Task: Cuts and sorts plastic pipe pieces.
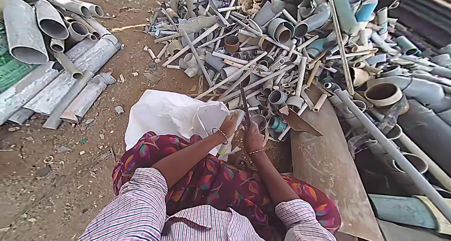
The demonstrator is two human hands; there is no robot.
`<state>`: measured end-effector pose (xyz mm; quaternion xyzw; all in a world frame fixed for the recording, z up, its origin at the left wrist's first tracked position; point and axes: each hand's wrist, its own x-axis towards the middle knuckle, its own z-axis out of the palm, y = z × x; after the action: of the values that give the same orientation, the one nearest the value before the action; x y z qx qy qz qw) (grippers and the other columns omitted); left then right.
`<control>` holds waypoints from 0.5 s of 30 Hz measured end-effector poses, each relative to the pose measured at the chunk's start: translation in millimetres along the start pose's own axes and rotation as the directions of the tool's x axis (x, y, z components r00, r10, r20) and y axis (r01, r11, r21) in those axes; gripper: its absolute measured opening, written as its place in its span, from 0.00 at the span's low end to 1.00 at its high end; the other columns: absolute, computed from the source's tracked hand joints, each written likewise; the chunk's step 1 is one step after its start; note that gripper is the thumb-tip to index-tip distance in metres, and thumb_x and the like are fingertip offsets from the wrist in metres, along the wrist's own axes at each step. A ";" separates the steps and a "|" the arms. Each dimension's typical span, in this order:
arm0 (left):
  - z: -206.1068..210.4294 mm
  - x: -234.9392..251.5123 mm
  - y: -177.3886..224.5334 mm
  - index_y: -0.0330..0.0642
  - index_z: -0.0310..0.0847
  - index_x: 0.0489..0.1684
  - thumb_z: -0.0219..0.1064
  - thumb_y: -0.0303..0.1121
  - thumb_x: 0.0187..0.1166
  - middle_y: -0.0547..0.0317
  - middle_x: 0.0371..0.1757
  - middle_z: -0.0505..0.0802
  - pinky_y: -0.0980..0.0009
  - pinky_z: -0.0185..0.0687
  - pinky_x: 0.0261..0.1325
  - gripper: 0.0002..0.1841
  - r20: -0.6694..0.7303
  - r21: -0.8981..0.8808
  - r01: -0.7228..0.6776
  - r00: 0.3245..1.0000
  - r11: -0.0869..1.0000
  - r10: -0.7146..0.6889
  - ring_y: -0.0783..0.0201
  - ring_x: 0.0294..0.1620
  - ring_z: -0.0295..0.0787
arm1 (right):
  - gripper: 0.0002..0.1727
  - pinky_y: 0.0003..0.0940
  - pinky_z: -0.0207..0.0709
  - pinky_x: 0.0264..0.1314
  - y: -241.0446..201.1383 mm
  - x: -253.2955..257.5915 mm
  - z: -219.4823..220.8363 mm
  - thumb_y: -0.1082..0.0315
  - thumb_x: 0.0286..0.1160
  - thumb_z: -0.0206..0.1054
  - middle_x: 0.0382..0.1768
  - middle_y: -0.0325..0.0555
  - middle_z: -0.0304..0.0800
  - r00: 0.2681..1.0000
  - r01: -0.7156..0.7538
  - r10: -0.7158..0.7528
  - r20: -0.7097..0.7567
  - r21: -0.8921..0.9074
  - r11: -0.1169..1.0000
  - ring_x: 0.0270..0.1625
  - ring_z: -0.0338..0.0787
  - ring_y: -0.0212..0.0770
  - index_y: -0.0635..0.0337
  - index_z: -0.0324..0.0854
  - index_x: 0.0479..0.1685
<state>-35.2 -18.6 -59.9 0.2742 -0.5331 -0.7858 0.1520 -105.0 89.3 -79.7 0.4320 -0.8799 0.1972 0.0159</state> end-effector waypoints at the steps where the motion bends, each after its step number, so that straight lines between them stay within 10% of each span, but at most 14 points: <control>1: 3.4 0.0 -4.6 0.36 0.73 0.47 0.29 0.45 0.97 0.66 0.17 0.74 0.80 0.69 0.16 0.27 0.018 0.008 0.013 1.000 1.000 -0.013 0.74 0.10 0.67 | 0.19 0.61 0.85 0.46 -2.2 2.4 -2.8 0.72 0.90 0.53 0.54 0.76 0.87 1.000 0.000 0.000 -0.027 0.000 1.000 0.43 0.94 0.71 0.82 0.75 0.67; 15: 1.2 -1.5 -5.7 0.36 0.73 0.46 0.29 0.44 0.98 0.66 0.15 0.73 0.81 0.68 0.15 0.27 0.011 0.077 -0.029 1.000 0.997 0.028 0.74 0.09 0.66 | 0.19 0.62 0.85 0.46 3.9 -6.0 2.0 0.72 0.90 0.53 0.53 0.76 0.88 1.000 -0.004 0.005 -0.011 0.006 1.000 0.44 0.94 0.71 0.82 0.75 0.66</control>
<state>-34.4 -14.7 -64.4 0.2682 -0.5677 -0.7638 0.1495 -103.9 95.2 -84.1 0.4289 -0.8802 0.2022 0.0192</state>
